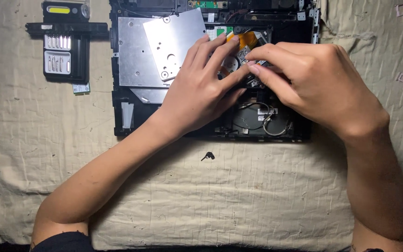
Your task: Connecting internal ribbon cables and removing the optical drive from a laptop chassis.
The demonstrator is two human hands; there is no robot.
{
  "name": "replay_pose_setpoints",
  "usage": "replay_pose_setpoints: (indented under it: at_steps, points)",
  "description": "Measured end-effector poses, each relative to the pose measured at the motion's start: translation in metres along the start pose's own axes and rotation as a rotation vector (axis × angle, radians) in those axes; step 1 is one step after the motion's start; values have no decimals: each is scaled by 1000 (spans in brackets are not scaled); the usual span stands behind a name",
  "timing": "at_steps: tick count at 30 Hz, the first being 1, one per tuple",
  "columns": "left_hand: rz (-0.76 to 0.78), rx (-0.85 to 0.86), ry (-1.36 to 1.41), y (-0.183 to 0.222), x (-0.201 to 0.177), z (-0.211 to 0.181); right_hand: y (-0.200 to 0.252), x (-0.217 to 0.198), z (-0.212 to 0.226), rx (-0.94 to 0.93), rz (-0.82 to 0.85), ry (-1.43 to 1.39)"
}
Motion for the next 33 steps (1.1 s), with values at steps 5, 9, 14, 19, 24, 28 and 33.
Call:
replay_pose_setpoints:
  at_steps: [5,9,14,19,24,28,33]
  points:
    - [-13,1,28,1,-1,-1,1,3,-2,-22,35,-15]
    - [-32,-4,45,0,-2,-1,-3,-7,2,-28,77,-71]
    - [-19,-2,49,0,-1,0,3,-15,-3,9,38,-145]
    - [-12,7,39,0,-2,-1,12,-10,-7,21,47,-136]
    - [-11,21,21,0,-1,-1,15,-7,-8,11,47,-50]
    - [-9,21,27,-1,-2,-2,15,-7,-9,10,33,-62]
    - [-7,21,25,-2,-4,-3,15,-5,-9,-26,54,-24]
Point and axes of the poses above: each hand's wrist, its own y-axis away from the middle knuckle, its own x-axis out of the palm, z = x × y, the point moved 4 cm from there along -y, towards the middle knuckle, and after that the axes turned 15 degrees about -x, right-handed, at the moved point
